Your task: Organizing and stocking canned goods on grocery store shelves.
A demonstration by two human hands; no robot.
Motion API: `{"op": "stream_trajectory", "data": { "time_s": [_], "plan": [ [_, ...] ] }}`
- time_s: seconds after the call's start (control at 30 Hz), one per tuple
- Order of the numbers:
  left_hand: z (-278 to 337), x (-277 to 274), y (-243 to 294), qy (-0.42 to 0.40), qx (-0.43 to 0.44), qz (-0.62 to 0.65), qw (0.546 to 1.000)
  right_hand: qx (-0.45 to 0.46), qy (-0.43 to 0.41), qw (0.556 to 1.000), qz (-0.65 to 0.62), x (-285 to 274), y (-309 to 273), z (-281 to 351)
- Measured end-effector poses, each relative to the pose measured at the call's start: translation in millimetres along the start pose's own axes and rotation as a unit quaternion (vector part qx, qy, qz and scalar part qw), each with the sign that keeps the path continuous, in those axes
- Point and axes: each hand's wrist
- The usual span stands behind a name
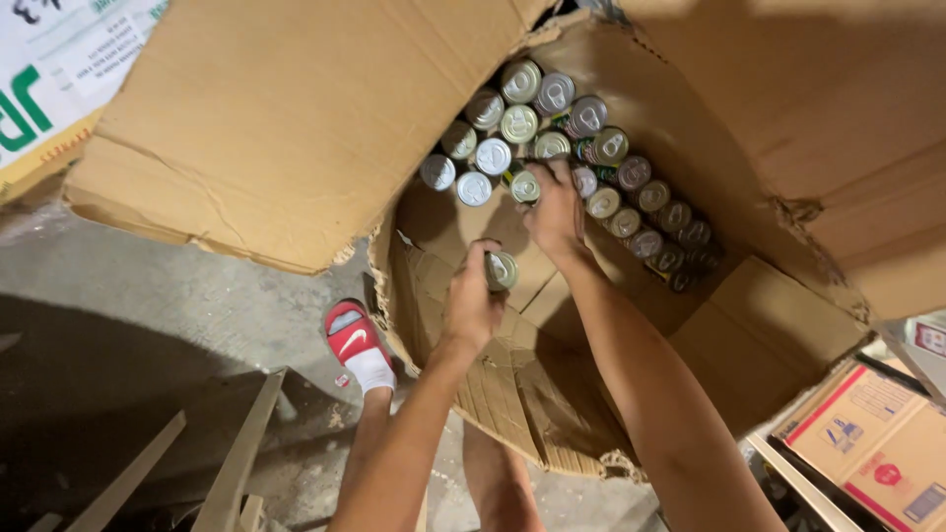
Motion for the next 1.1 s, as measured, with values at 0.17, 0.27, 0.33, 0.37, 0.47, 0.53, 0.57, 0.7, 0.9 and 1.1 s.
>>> {"op": "stream_trajectory", "data": {
  "time_s": [0.17, 0.27, 0.33, 0.37, 0.47, 0.53, 0.57, 0.7, 0.9, 1.1],
  "plan": [
    [-5.1, 14.7, -11.2, -0.031, -0.062, 0.017, 0.997, 0.016, -0.01, 0.999, 0.051, 11.8, -0.5, -3.5],
    [-8.1, 30.2, -28.3, -0.039, -0.077, 0.059, 0.994, 0.011, -0.018, 0.998, 0.062, 23.4, 10.3, -2.2],
    [-4.5, 33.5, -33.5, -0.042, -0.084, 0.092, 0.991, 0.011, -0.032, 0.998, 0.062, 26.4, 17.2, 6.4],
    [-6.5, 33.8, -32.0, -0.057, -0.105, 0.118, 0.986, 0.005, -0.038, 0.996, 0.077, 25.3, 20.8, 8.1],
    [-18.1, 42.6, -41.2, -0.061, -0.134, 0.145, 0.978, -0.012, -0.026, 0.999, 0.045, 20.0, 22.7, 6.2],
    [-20.2, 51.1, -61.0, -0.056, -0.154, 0.143, 0.976, -0.015, -0.016, 1.0, -0.001, 15.4, 21.1, 14.8],
    [-20.5, 58.1, -73.4, -0.047, -0.124, 0.178, 0.975, -0.034, 0.002, 0.999, -0.027, 11.3, 21.9, 20.8],
    [-31.3, 72.6, -88.9, -0.044, -0.144, 0.268, 0.952, 0.049, 0.087, 0.994, -0.042, 25.6, 45.4, 56.0],
    [-47.0, 82.1, -91.4, -0.049, -0.096, 0.18, 0.978, 0.31, -0.073, 0.901, -0.294, 38.3, 63.2, 91.8],
    [-61.9, 79.1, -70.6, -0.066, -0.097, 0.118, 0.986, 0.358, -0.131, 0.863, -0.33, 50.8, 70.2, 81.3]
  ]
}}
Point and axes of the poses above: each hand's wrist, its own z-axis away from the middle knuckle, its own x-axis out of the palm, y = z × x, and after that the axes turned 13 degrees about y, right-handed
